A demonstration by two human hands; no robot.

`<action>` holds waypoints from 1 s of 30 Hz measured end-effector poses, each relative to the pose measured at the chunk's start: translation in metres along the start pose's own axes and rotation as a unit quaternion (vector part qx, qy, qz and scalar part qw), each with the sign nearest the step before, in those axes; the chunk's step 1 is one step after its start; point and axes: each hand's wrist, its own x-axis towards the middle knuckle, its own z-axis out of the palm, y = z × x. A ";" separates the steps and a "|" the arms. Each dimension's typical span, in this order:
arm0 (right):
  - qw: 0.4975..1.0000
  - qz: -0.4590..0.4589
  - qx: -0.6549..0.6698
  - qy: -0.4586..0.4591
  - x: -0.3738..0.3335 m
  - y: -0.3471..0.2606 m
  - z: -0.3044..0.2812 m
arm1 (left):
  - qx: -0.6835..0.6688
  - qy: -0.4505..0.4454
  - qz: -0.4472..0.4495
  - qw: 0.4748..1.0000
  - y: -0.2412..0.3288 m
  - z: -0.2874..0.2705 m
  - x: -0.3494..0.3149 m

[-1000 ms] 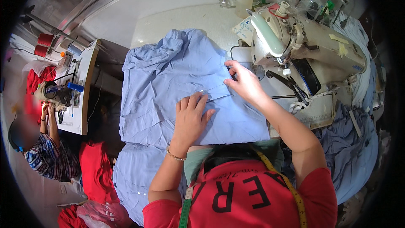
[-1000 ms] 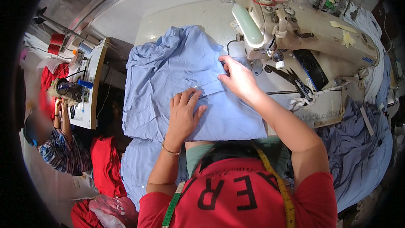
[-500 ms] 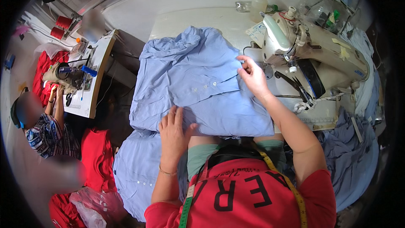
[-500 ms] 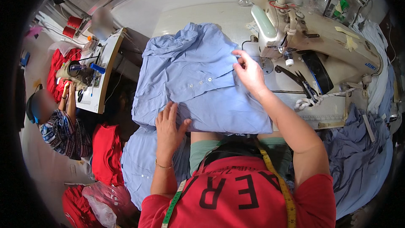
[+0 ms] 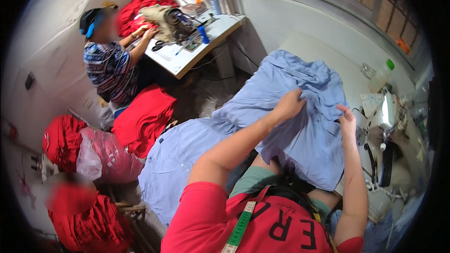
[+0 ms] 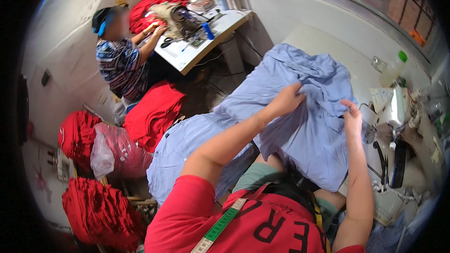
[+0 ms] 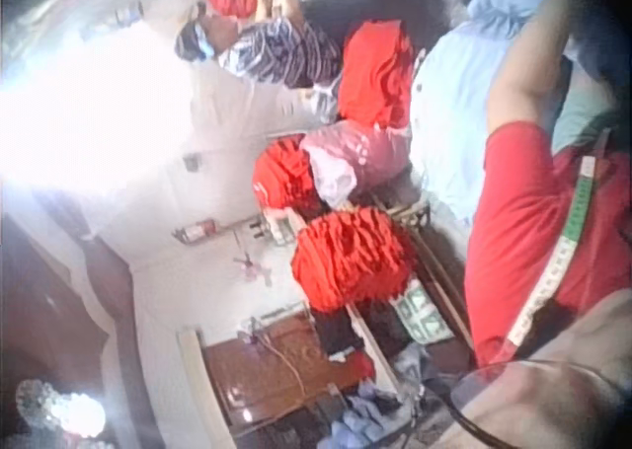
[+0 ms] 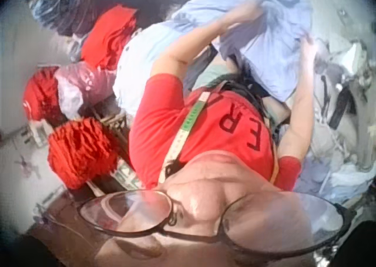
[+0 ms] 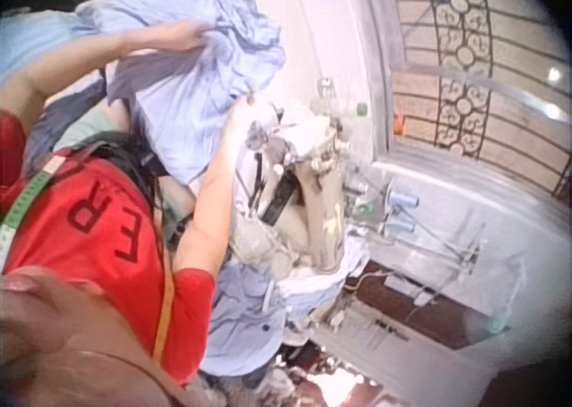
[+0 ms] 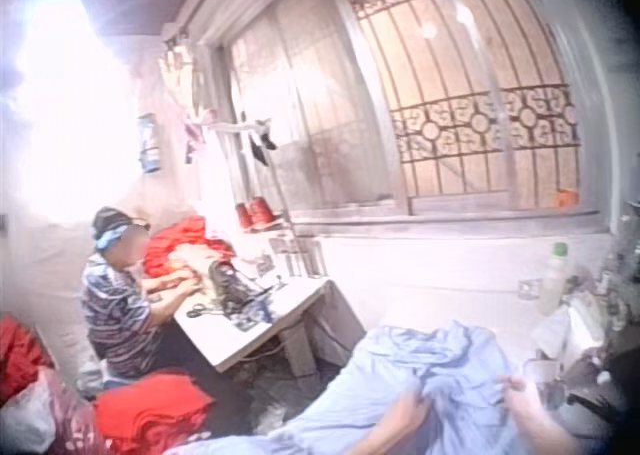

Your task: The person picks up a light blue shirt, unfolds it on a sewing machine table, and uses thread-cutting shears to trim loose threads from the collar and seams. They move the shirt to access different areas and handle other shirts from a pile.

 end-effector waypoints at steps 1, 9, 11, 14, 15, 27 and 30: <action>1.000 0.014 -0.009 0.026 0.006 -0.020 0.009 | -0.104 -0.009 -0.056 0.993 0.001 0.000 0.028; 0.917 -0.312 0.246 0.046 0.088 -0.233 0.018 | -0.368 0.339 0.232 0.834 0.178 -0.119 0.140; 0.879 -0.383 0.284 0.015 0.067 -0.278 0.012 | -0.295 0.383 0.333 0.809 0.189 -0.143 0.111; 0.890 -0.233 0.382 0.090 0.001 -0.286 -0.021 | -0.228 0.323 0.368 0.842 0.180 -0.118 0.057; 0.906 -0.247 0.323 0.119 -0.017 -0.273 -0.026 | -0.164 0.306 0.386 0.854 0.163 -0.108 0.034; 0.983 -0.045 0.009 -0.180 -0.124 -0.074 -0.033 | 0.020 -0.183 0.204 0.962 0.087 -0.087 -0.089; 0.943 -0.142 -0.133 -0.270 -0.130 -0.124 -0.002 | 0.058 -0.109 0.345 0.931 0.112 -0.063 -0.054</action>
